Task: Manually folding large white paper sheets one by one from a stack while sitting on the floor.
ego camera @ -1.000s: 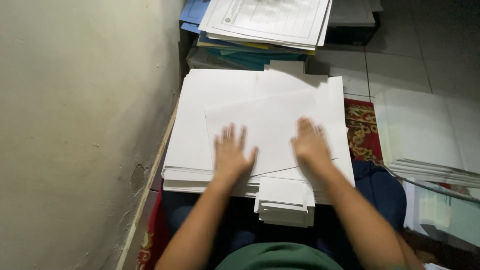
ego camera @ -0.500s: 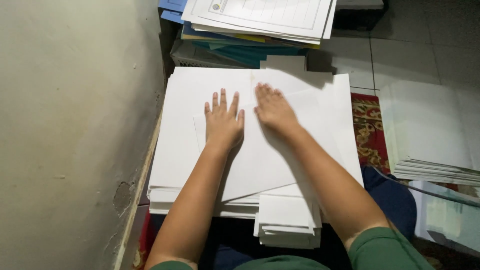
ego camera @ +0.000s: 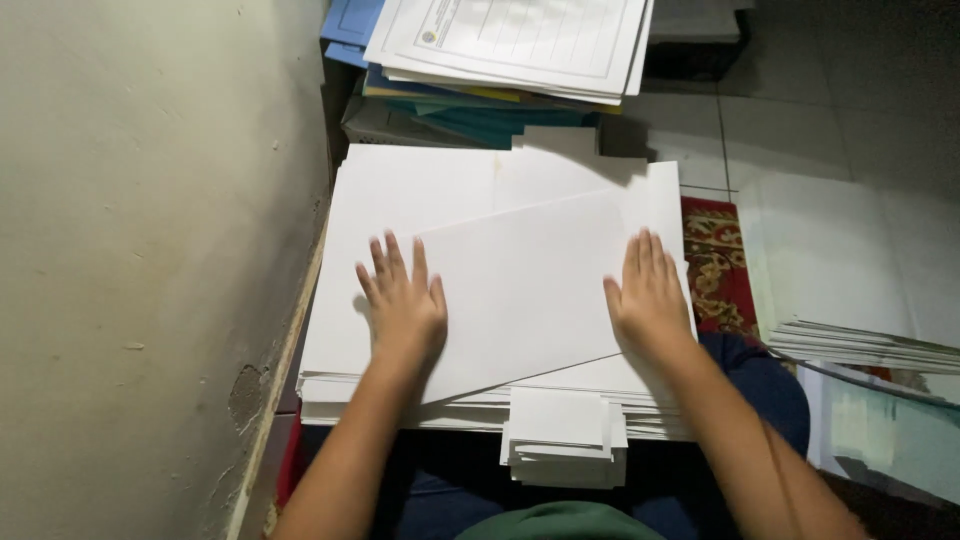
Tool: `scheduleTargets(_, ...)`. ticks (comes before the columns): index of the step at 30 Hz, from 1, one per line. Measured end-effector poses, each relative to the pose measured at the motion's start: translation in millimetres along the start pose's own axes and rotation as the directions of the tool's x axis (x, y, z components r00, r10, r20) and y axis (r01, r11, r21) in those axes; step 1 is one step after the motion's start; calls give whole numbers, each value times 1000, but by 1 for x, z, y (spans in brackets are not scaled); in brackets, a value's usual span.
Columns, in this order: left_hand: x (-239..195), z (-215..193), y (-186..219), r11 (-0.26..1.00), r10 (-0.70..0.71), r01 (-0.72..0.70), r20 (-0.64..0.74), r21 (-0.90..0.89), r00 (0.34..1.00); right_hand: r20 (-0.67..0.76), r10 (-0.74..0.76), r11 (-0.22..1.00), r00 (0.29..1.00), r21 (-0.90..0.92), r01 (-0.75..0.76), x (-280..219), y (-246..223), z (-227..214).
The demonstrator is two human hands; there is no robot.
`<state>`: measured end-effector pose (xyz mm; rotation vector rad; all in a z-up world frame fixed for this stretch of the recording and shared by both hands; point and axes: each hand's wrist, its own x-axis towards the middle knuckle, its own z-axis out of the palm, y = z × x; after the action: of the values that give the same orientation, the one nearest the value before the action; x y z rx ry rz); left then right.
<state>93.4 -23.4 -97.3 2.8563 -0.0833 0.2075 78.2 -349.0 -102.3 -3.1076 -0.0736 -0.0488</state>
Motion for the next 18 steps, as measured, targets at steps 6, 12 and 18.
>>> scheduleTargets(6,-84,50,-5,973,225,-226,29,44,974,-234,7,967,972,-247,-66,-61,18,47)
scheduleTargets(12,-101,24,-8,979,205,-197,253,-55,945,6,304,939,953,166,-301,-47,17,15)
scheduleTargets(18,-101,-13,12,989,149,-138,379,-57,913,238,276,486,931,802,-348,-32,69,17)
